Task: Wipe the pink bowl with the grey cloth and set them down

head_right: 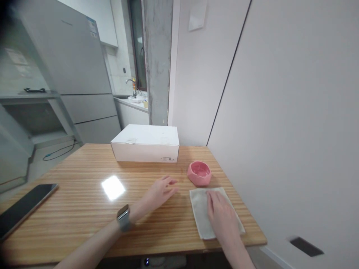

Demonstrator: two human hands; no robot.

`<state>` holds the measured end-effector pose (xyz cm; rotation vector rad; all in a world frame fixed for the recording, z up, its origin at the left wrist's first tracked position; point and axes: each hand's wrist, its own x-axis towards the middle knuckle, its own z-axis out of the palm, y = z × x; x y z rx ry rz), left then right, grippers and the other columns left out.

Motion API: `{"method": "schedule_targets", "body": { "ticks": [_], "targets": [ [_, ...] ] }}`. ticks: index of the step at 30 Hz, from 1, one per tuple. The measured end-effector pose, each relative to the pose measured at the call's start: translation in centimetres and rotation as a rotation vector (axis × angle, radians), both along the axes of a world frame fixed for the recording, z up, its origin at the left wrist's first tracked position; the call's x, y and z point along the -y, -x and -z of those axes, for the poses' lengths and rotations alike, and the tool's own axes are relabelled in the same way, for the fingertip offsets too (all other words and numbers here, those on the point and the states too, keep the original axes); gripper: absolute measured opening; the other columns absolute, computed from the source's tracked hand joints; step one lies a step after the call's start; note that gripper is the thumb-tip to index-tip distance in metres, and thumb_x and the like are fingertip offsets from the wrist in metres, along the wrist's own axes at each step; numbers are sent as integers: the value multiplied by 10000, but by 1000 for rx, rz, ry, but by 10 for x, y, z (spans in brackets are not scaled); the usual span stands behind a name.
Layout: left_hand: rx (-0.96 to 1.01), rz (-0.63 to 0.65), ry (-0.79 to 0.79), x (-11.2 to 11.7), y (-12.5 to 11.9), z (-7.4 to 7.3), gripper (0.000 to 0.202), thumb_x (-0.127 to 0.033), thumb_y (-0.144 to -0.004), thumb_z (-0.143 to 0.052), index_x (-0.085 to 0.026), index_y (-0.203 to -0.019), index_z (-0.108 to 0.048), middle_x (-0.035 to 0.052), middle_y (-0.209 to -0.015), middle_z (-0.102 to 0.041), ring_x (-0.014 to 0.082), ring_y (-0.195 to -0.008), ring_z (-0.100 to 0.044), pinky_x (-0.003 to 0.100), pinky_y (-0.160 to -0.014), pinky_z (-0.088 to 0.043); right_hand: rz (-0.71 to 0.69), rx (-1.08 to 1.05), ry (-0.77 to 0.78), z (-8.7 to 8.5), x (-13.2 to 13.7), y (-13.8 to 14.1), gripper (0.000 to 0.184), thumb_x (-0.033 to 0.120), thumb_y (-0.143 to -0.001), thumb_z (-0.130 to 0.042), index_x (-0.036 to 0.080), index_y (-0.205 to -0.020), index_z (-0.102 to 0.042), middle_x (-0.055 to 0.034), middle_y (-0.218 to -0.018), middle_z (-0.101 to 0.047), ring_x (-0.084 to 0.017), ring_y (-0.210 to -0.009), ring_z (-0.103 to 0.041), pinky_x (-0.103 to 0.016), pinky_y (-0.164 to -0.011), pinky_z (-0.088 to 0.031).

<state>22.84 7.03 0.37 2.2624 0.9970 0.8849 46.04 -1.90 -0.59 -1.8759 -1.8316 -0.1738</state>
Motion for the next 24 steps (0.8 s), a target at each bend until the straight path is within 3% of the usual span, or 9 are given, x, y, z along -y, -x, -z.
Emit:
{"method": "schedule_targets", "body": {
  "ticks": [3, 6, 9, 16, 24],
  "targets": [
    [-253, -112, -25, 21, 52, 7, 261, -310, -903, -401, -207, -774, -602, 48, -809, -637, 192, -742, -610, 296, -663, -446, -179, -129, 2, 12, -1, 60, 265, 361, -936, -350, 235, -828, -557, -49, -796, -636, -192, -689, -603, -299, -624, -401],
    [-473, -237, -58, 37, 87, 17, 299, -279, -919, -350, -196, -758, -588, 48, -770, -659, 200, -719, -629, 292, -633, -428, -261, -37, 65, 21, -6, 115, 291, 263, -950, -322, 210, -763, -538, -32, -735, -629, -168, -667, -602, -273, -591, -363],
    [-618, -326, -69, 50, 102, 25, 335, -286, -931, -309, -199, -781, -596, 49, -756, -683, 221, -702, -649, 303, -607, -423, -252, 80, 128, 25, -10, 148, 245, 219, -928, -381, 207, -737, -534, -24, -710, -638, -176, -641, -612, -279, -560, -314],
    [-622, -385, -56, 60, 103, 30, 384, -318, -941, -285, -230, -781, -623, 30, -777, -704, 234, -729, -665, 313, -605, -421, -205, 160, 167, 26, -10, 163, 251, 226, -942, -362, 219, -773, -547, -16, -661, -656, -189, -592, -618, -290, -530, -232],
    [-596, -407, -34, 58, 105, 29, 386, -328, -936, -304, -220, -753, -627, 34, -759, -704, 218, -717, -664, 295, -597, -393, -233, 46, 139, 30, -6, 158, 245, 217, -938, -376, 218, -746, -529, -3, -705, -647, -166, -658, -611, -269, -575, -271]
  ]
}}
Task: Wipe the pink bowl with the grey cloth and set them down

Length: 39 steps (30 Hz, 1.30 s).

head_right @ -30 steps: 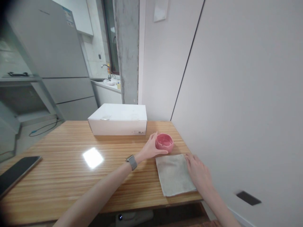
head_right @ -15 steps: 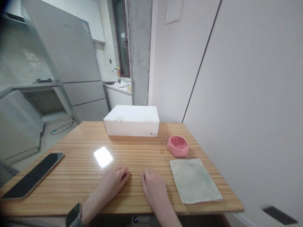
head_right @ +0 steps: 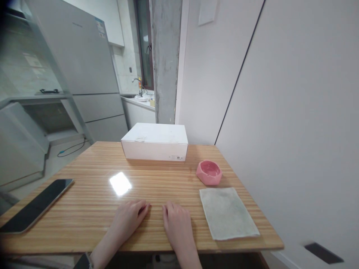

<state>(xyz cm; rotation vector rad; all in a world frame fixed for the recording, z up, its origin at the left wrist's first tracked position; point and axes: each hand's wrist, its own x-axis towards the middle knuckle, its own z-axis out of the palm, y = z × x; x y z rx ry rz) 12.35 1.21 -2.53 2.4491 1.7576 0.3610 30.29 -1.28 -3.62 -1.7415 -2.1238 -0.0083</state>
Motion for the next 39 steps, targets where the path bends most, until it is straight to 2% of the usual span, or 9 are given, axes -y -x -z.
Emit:
{"method": "schedule_targets", "body": {
  "ticks": [27, 39],
  "targets": [
    [-16, 1, -19, 1, 0, 0, 373, -326, -936, -296, -222, -765, -611, 27, -760, -701, 207, -718, -662, 285, -598, -383, -30, -11, -38, -1, 2, 0, 232, 206, -926, -392, 212, -735, -524, 0, -701, -635, -157, -648, -599, -272, -572, -278],
    [-31, 0, -6, 2, 0, -2, 381, -334, -935, -298, -216, -749, -609, 32, -765, -703, 209, -718, -662, 283, -601, -386, -15, -11, 28, -5, 2, 1, 243, 217, -934, -385, 213, -740, -530, -1, -717, -647, -159, -668, -604, -266, -582, -278]
  ]
}}
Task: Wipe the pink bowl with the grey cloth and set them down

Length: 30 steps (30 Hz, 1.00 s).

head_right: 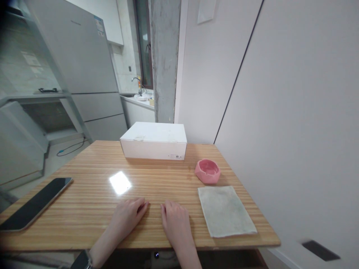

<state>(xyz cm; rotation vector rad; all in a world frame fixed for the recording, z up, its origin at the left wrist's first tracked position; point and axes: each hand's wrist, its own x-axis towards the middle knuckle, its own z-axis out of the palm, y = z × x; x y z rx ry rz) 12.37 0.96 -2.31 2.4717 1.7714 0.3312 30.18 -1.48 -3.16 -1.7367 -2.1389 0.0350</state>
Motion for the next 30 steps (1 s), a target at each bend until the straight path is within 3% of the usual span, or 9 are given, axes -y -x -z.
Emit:
{"method": "schedule_targets", "body": {
  "ticks": [12, 16, 19, 21, 24, 27, 30],
  "targets": [
    [-48, 16, -2, -1, -2, 0, 365, -311, -938, -280, -215, -797, -602, 50, -773, -701, 229, -730, -664, 308, -621, -432, -20, -11, -50, 1, 1, -1, 248, 217, -932, -389, 207, -726, -526, 0, -698, -636, -149, -650, -602, -268, -575, -286],
    [-147, 69, 32, 1, -4, 0, 303, -150, -896, -302, -188, -858, -600, 80, -784, -686, 255, -714, -657, 334, -603, -444, -12, 10, -34, 0, 1, 0, 237, 209, -929, -387, 211, -742, -533, -3, -705, -640, -158, -655, -604, -267, -571, -284],
    [-202, 87, 68, -4, -16, -12, 287, -57, -831, -336, -153, -828, -606, 107, -775, -665, 257, -722, -646, 341, -617, -450, -14, 9, -29, -1, 1, 0, 237, 194, -921, -390, 210, -739, -540, -6, -696, -639, -160, -649, -604, -266, -569, -287],
    [-139, 158, 47, -13, -33, -28, 226, -100, -835, -383, -152, -827, -602, 104, -795, -649, 249, -760, -632, 347, -661, -456, -9, 3, -21, 0, 1, 0, 212, 169, -901, -413, 203, -751, -558, -13, -710, -652, -159, -654, -612, -265, -570, -293],
    [176, 365, -69, -34, -77, -56, 164, -276, -827, -514, -189, -952, -576, 73, -952, -611, 232, -927, -578, 354, -815, -443, 37, 20, 8, 1, 0, -1, 178, 132, -846, -472, 185, -733, -598, -37, -715, -673, -172, -666, -630, -270, -568, -294],
    [525, 452, -117, -58, -132, -71, 476, -421, -758, -610, -213, -1168, -483, 82, -1113, -537, 225, -1054, -507, 350, -924, -399, 62, 24, 17, 3, 0, 0, 200, 140, -834, -479, 182, -694, -616, -47, -694, -671, -183, -668, -633, -274, -568, -295],
    [683, 404, -76, -80, -185, -62, 767, -542, -656, -667, -193, -1277, -383, 137, -1239, -457, 277, -1155, -439, 393, -972, -358, 60, 4, 21, 3, -1, 0, 174, 120, -806, -490, 179, -725, -633, -47, -700, -672, -177, -664, -631, -269, -568, -299]
  ]
}}
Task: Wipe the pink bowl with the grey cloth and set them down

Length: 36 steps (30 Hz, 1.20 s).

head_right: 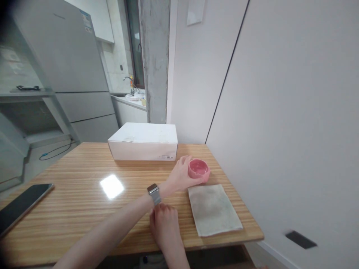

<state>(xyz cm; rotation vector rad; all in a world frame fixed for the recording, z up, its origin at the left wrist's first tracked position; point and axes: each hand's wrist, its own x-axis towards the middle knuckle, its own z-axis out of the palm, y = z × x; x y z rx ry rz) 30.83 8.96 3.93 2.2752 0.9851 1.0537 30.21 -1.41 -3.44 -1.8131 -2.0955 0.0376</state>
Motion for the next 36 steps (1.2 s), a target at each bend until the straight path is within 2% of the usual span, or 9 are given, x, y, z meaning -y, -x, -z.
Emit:
{"method": "schedule_targets", "body": {
  "ticks": [3, 8, 12, 18, 24, 27, 32, 34, 36],
  "targets": [
    [-29, -51, 102, -16, -37, 16, 958, -607, -553, -703, -165, -1317, -330, 185, -1289, -410, 351, -1185, -408, 452, -959, -355, 22, 9, 40, 0, -1, -1, 148, 101, -749, -525, 176, -716, -648, -63, -709, -682, -190, -668, -633, -267, -559, -295],
    [-49, -122, 191, -22, -44, 20, 769, -588, -642, -634, -183, -1253, -404, 165, -1152, -506, 311, -1048, -515, 398, -833, -431, 5, -7, 61, -4, -2, -3, 112, 122, -749, -542, 184, -703, -624, -53, -715, -687, -186, -664, -633, -258, -547, -270],
    [56, -101, 138, -17, 7, 10, 694, -513, -603, -705, -219, -1185, -464, 113, -1140, -536, 259, -1035, -533, 359, -856, -436, -26, -39, 3, -6, -2, -3, 157, 170, -864, -460, 201, -769, -581, -16, -708, -677, -153, -628, -622, -259, -538, -237],
    [226, -246, 170, -18, 143, 5, 671, -363, -610, -722, -211, -1205, -453, 71, -1141, -590, 217, -1020, -587, 361, -891, -460, -15, -6, -24, 0, -4, 0, 212, 202, -909, -422, 204, -742, -553, -9, -668, -662, -146, -602, -607, -274, -536, -211],
    [106, -632, 126, -27, 253, 21, 718, -489, -576, -729, -202, -1180, -465, 73, -1106, -616, 246, -994, -606, 375, -851, -491, -19, -16, -26, -2, -5, 0, 254, 224, -923, -407, 214, -703, -532, 10, -651, -648, -149, -601, -603, -276, -542, -220],
    [10, -780, 53, -31, 276, 33, 760, -534, -552, -723, -193, -1183, -469, 86, -1111, -613, 257, -992, -603, 371, -850, -486, -32, -37, -63, -1, -4, 2, 260, 220, -922, -406, 210, -695, -532, 8, -642, -639, -142, -585, -593, -271, -538, -234],
    [-27, -819, -6, -41, 286, 44, 756, -528, -537, -719, -175, -1162, -483, 97, -1078, -619, 264, -959, -611, 375, -842, -481, -34, -163, -236, -8, 9, -11, 341, 274, -943, -352, 204, -656, -524, 9, -600, -589, -122, -552, -554, -248, -550, -290],
    [-17, -818, 0, -45, 289, 47, 751, -513, -536, -720, -174, -1162, -484, 97, -1074, -619, 264, -960, -612, 376, -844, -479, 56, -206, -290, -20, 15, -34, 351, 321, -945, -341, 202, -679, -538, 3, -609, -584, -120, -558, -550, -237, -564, -325],
    [-6, -804, 5, -48, 291, 50, 730, -499, -549, -715, -178, -1164, -486, 90, -1078, -618, 256, -967, -610, 367, -849, -477, 278, -146, -320, -35, 18, -68, 350, 413, -924, -366, 205, -717, -558, -18, -661, -608, -147, -594, -563, -250, -570, -348]
  ]
}}
